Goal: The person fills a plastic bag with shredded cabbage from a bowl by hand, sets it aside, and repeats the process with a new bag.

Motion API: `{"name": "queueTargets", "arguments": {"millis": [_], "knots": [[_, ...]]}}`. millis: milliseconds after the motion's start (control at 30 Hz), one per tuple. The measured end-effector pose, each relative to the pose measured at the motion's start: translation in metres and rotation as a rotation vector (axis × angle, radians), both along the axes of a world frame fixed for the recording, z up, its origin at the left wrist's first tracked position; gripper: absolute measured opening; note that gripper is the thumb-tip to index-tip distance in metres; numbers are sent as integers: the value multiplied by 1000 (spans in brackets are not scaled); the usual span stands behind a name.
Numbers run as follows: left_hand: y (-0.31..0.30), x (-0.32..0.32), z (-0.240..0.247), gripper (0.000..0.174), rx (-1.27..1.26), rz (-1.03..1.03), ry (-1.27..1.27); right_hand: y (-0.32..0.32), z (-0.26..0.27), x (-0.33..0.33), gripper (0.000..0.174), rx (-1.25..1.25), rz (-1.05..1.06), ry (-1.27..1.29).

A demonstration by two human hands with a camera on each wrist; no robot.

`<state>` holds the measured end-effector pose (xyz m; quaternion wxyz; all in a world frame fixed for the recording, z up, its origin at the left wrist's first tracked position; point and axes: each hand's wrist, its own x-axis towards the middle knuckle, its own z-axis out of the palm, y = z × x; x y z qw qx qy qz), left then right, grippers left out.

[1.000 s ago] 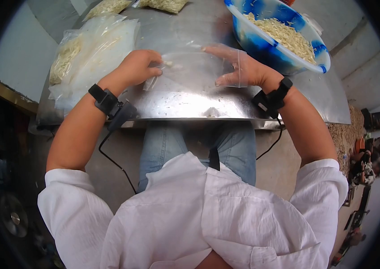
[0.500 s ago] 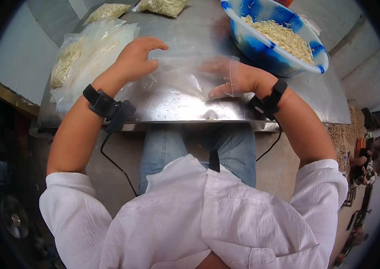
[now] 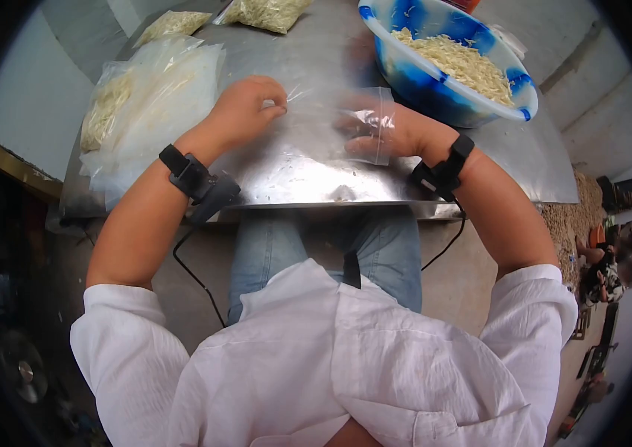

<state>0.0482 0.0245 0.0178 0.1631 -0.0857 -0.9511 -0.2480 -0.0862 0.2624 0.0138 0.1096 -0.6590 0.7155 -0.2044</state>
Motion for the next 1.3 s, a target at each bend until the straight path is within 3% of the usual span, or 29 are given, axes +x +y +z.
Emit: {"name": "queueTargets", "arguments": {"millis": [33, 133, 267, 367, 567, 667, 733, 867, 933, 1000, 1033, 1100, 1233, 1300], "knots": [[-3, 0, 1, 7, 117, 62, -21, 1, -1, -6, 43, -1, -5, 0], [-11, 2, -10, 9, 180, 169, 92, 4, 5, -10, 19, 0, 26, 162], [-12, -1, -21, 12, 274, 245, 98, 16, 25, -5, 16, 43, -57, 246], [-10, 0, -24, 14, 335, 286, 74, 20, 26, -8, 15, -101, -95, 95], [-12, 2, -26, 18, 469, 249, 68, 9, 11, -13, 33, -237, -13, 103], [0, 10, -16, 23, 357, 194, 182, 0, 11, -10, 56, -186, -48, 28], [7, 11, -5, 21, 194, 163, 134, -1, 11, -8, 55, -171, -83, -2], [4, -5, -12, 16, 178, 84, 128, -2, 17, -3, 54, -185, -120, -81], [7, -10, -14, 13, 211, 79, 189, 2, 28, -1, 52, -198, -144, -144], [9, -12, -18, 12, 254, 81, 218, 4, 42, -1, 40, -28, -219, 175], [9, -12, -19, 11, 297, 92, 242, 8, 54, -2, 40, -27, -223, 181], [9, -14, -22, 10, 364, 113, 266, 25, 89, -3, 29, -59, -208, 127], [8, -13, -23, 9, 442, 166, 297, 48, 148, -43, 24, -101, -531, -114], [4, -12, -25, 7, 461, 163, 290, 54, 157, -75, 25, -49, -636, -10]]}}
